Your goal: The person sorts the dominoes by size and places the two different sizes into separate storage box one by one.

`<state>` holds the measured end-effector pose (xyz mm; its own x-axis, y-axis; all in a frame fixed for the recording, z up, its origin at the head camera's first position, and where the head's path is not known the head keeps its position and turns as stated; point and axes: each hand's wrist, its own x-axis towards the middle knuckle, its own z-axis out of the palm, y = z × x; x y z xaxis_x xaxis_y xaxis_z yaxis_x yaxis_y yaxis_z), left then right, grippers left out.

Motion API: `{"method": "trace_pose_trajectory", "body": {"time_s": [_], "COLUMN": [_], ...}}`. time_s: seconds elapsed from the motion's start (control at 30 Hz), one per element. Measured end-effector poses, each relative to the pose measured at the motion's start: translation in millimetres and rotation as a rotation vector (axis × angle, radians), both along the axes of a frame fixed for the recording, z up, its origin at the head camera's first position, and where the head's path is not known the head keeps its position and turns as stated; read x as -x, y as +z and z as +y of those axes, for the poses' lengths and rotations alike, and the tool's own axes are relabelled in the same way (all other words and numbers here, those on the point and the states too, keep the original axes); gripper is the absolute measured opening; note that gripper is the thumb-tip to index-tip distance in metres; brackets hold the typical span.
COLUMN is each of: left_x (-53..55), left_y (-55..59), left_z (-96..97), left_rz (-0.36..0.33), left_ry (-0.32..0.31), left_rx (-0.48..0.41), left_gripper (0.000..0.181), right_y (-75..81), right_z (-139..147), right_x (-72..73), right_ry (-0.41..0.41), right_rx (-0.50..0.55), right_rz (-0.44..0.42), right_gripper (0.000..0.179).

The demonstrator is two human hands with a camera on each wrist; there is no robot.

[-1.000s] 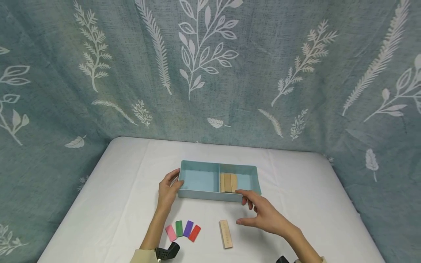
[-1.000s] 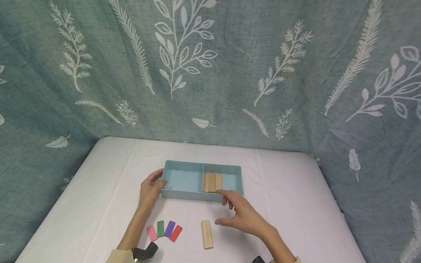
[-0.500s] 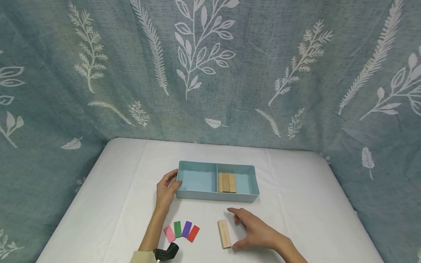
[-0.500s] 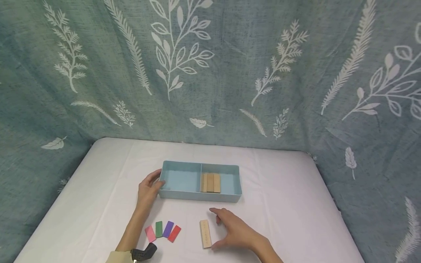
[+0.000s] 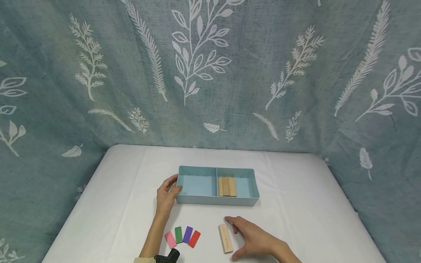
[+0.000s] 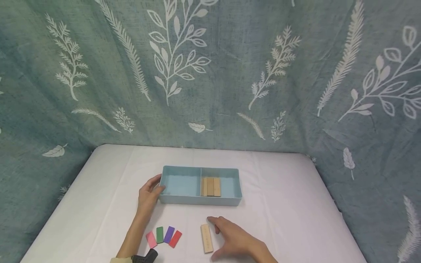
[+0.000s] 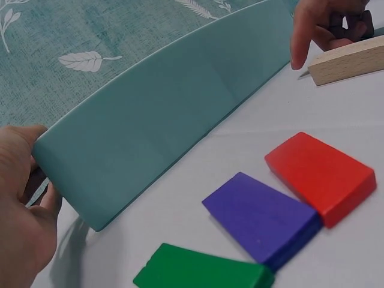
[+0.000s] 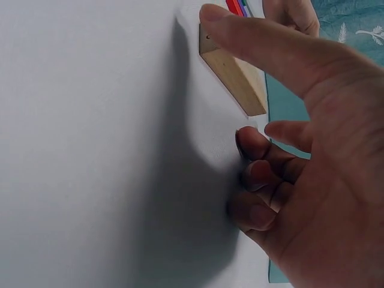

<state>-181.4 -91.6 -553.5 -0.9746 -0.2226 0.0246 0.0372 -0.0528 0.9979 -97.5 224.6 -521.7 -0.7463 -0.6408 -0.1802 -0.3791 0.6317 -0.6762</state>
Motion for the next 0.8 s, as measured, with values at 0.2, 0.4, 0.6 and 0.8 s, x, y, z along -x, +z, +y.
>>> {"method": "trace_pose_trajectory", "body": {"time_s": [0.2, 0.4, 0.6, 0.8], "left_x": [-0.3, 0.0, -0.7, -1.3], "left_y": [0.1, 1.2, 0.2, -0.8], "left_z": [-0.3, 0.1, 0.9, 1.2], "left_rz": [0.006, 0.013, 0.015, 0.011], "left_ry": [-0.005, -0.014, -0.012, -0.004], "left_rx": [-0.009, -0.018, -0.015, -0.015], "left_gripper": [0.048, 0.048, 0.047, 0.047], "right_y": [-0.6, -1.6, -4.8, -6.3], "right_z": [1.9, 3.3, 3.5, 3.2], "right_x": [-1.1, -1.2, -3.1, -5.4], "right_ry": [0.016, 0.01, 0.011, 0.001], "right_rx": [0.006, 0.006, 0.022, 0.026], "right_rz": [0.023, 0.037, 0.067, 0.085], "right_gripper": [0.09, 0.083, 0.08, 0.074]}}
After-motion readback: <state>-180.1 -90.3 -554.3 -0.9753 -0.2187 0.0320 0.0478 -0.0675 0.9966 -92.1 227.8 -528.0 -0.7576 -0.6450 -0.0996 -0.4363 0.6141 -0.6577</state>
